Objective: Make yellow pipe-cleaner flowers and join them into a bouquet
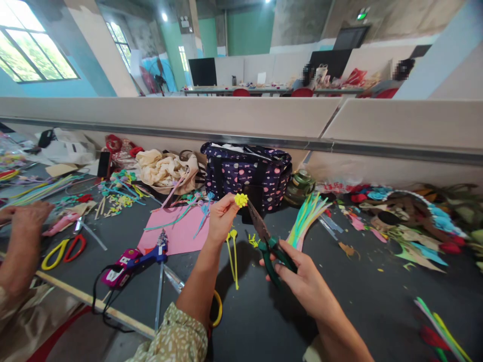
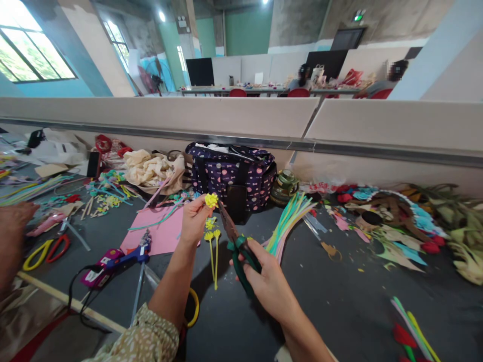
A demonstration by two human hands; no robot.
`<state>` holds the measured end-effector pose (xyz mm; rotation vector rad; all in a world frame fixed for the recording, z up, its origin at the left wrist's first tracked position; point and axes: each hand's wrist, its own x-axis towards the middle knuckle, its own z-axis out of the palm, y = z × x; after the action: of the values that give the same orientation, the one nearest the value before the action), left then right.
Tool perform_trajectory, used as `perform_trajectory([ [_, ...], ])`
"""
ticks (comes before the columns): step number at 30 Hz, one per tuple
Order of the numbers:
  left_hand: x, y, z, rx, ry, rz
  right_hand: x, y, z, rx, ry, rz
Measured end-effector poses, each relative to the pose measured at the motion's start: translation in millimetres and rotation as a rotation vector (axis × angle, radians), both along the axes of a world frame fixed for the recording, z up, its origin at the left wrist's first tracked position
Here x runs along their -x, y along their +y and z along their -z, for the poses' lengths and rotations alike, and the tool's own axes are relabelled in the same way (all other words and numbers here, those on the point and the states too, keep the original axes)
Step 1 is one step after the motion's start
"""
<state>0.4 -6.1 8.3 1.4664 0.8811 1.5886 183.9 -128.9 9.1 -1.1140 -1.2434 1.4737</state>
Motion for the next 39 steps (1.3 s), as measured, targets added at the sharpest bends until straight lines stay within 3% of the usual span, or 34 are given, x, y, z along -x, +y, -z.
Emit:
perform_trajectory([
  [10,-1,3,4.6,0.064,-0.058,0.050,-3,-1,-12.4,0.109,0.171,-0.088],
  [22,0,1,1.9,0.029,-0.007,0.020,0,1,-0.1,-0.095,-0.164,0.066],
  [30,-1,1,2.5,0.045,-0.024,0.004,-4,0,-8.4,0.077,0.101,-0.030],
  [39,0,2,3.2,0.066,-0.046,0.037,-7,1,-15.6,0.151,0.186,-0.124],
])
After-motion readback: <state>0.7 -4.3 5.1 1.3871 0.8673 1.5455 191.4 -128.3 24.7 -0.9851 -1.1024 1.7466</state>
